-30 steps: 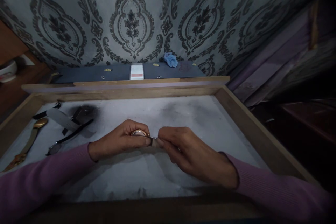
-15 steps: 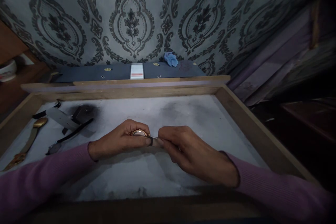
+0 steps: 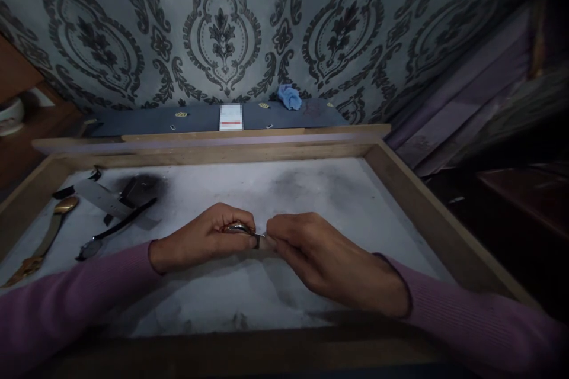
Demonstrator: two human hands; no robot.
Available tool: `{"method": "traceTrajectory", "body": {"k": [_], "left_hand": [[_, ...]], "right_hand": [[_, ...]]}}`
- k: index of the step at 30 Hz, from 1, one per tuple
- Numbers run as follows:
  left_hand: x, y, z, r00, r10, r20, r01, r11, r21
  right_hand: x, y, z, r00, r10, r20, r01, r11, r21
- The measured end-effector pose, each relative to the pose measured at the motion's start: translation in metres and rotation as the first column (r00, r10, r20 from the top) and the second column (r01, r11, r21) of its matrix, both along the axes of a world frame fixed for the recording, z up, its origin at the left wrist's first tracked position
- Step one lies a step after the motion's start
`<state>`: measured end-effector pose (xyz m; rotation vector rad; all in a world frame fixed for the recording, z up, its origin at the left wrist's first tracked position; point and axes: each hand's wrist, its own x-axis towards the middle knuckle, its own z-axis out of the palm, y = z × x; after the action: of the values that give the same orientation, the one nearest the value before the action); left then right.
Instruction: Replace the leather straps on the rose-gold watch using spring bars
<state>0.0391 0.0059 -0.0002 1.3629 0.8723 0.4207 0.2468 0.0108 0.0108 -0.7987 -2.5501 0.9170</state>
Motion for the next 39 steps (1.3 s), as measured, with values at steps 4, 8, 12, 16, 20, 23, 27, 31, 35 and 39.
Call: {"method": "traceTrajectory", "body": {"k": [4, 8, 12, 16, 20, 23, 27, 31, 35, 39], "left_hand": [[0.0014, -0.0012, 0.0013, 1.000, -0.001, -0.010, 0.001, 1.000, -0.003], [0.0014, -0.0010, 0.0014, 1.000, 0.006, -0.005, -0.006, 1.000, -0.011], [0.0001, -0.0002, -0.0002, 1.000, 0.009, 0.017, -0.009, 1.000, -0.008], [-0.0011, 0.0003, -0.0012, 1.000, 0.008, 0.024, -0.008, 1.000, -0.017], [-0.0013, 0.0009, -0.0012, 0.999, 0.022, 0.035, -0.021, 0.999, -0.033], [-0.0014, 0.0010, -0.0010, 0.999, 0.024, 0.037, -0.022, 0.999, -0.039], [-0.0022, 0.0011, -0.0011, 1.000, 0.019, 0.021, -0.019, 1.000, -0.007], [-0.0020, 0.0022, -0.0003, 1.000, 0.019, 0.009, -0.019, 1.000, -0.016], [-0.0008, 0.0034, 0.0011, 1.000, 0.016, 0.021, -0.016, 0.999, -0.028], [-0.0010, 0.0032, 0.0016, 1.000, 0.015, 0.027, -0.014, 1.000, -0.024]], "right_hand": [[0.0001, 0.0004, -0.0009, 1.000, 0.000, 0.017, 0.000, 1.000, 0.002], [-0.0005, 0.0010, -0.0009, 1.000, 0.001, 0.004, -0.001, 1.000, -0.004], [-0.0003, 0.0002, -0.0001, 1.000, -0.012, -0.015, 0.012, 1.000, -0.001], [0.0003, -0.0001, -0.0010, 1.000, -0.008, -0.026, 0.007, 1.000, -0.008], [0.0002, 0.0001, -0.0015, 1.000, -0.001, -0.020, 0.001, 1.000, -0.005], [0.0001, 0.0001, -0.0010, 0.999, 0.002, -0.044, -0.002, 1.000, 0.007], [0.0003, 0.0000, 0.0001, 0.999, 0.001, -0.044, -0.001, 1.000, 0.001], [-0.0003, -0.0001, 0.0005, 0.999, -0.006, -0.041, 0.007, 1.000, 0.007], [-0.0011, 0.0004, 0.0002, 0.998, 0.000, -0.055, 0.000, 1.000, 0.010], [-0.0012, 0.0010, -0.0007, 0.998, 0.006, -0.061, -0.006, 1.000, 0.008]]}}
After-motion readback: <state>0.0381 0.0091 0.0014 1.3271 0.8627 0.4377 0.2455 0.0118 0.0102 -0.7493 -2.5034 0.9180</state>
